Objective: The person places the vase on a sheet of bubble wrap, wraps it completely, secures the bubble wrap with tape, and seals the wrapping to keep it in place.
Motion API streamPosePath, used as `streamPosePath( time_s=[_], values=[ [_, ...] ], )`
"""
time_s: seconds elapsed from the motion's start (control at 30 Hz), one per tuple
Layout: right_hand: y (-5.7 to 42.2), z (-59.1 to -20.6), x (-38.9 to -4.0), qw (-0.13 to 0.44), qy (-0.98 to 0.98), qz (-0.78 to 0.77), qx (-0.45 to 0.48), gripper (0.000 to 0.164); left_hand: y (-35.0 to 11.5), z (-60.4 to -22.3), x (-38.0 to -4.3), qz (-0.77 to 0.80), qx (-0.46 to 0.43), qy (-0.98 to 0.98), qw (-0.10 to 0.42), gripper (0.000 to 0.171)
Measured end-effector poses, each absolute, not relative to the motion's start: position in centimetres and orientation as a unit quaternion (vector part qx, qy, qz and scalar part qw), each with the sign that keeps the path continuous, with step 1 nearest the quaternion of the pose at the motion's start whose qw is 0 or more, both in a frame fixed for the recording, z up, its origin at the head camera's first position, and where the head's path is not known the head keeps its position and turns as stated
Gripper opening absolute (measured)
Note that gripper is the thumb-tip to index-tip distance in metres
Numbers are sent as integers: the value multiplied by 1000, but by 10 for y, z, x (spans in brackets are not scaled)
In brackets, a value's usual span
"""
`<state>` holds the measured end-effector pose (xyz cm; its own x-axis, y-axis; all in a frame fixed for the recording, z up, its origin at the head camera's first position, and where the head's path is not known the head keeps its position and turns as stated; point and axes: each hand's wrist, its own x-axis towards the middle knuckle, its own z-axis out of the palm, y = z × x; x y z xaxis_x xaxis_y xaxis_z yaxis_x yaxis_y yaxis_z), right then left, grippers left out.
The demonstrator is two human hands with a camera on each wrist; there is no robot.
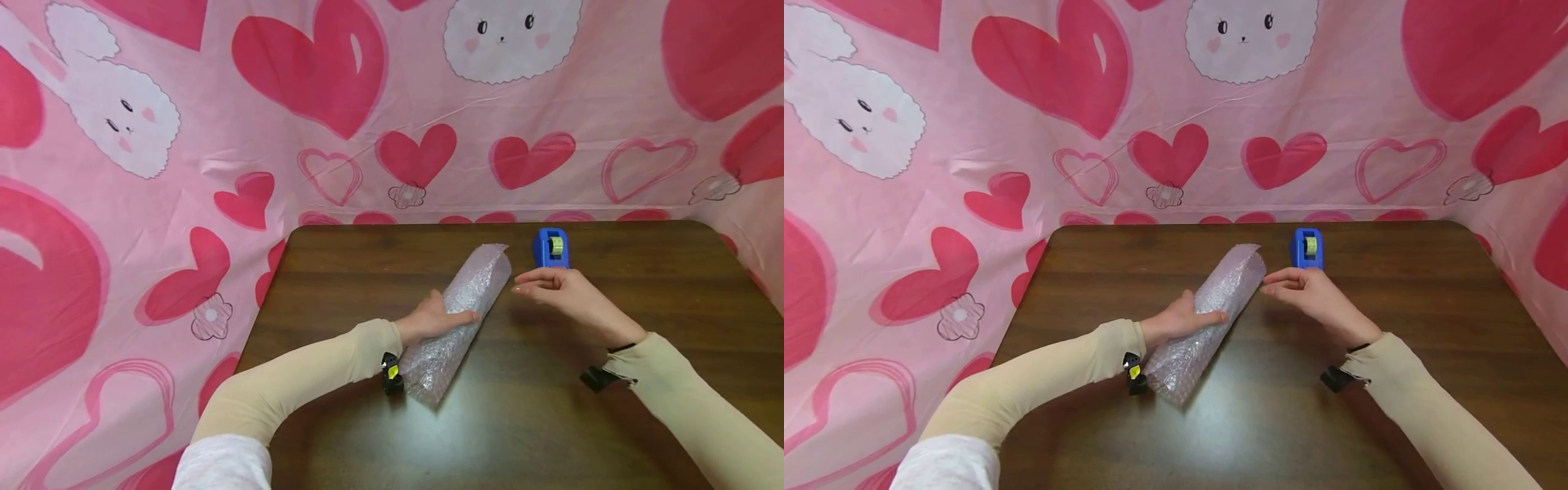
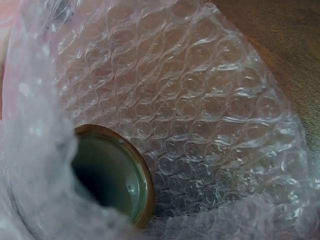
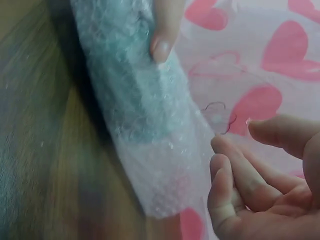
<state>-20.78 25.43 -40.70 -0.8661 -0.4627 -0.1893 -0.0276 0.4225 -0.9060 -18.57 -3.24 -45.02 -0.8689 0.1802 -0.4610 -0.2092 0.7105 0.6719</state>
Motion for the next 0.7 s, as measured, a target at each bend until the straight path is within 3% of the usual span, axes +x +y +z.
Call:
streamPosePath(
  time_s=[0.3, 0.4, 0.5, 0.7],
  values=[
    [235, -394, -203, 186, 811, -511, -215, 44, -32, -449, -187, 374, -14, 890, 259, 113],
    [223, -394, -202, 142, 826, -509, -195, 38, -32, -448, -186, 379, -19, 889, 257, 111],
    [214, -396, -202, 100, 838, -515, -151, 44, -33, -447, -186, 383, -20, 887, 259, 111],
    [200, -400, -206, 81, 839, -518, -144, 40, -32, -447, -186, 385, -16, 886, 260, 112]
  ],
)
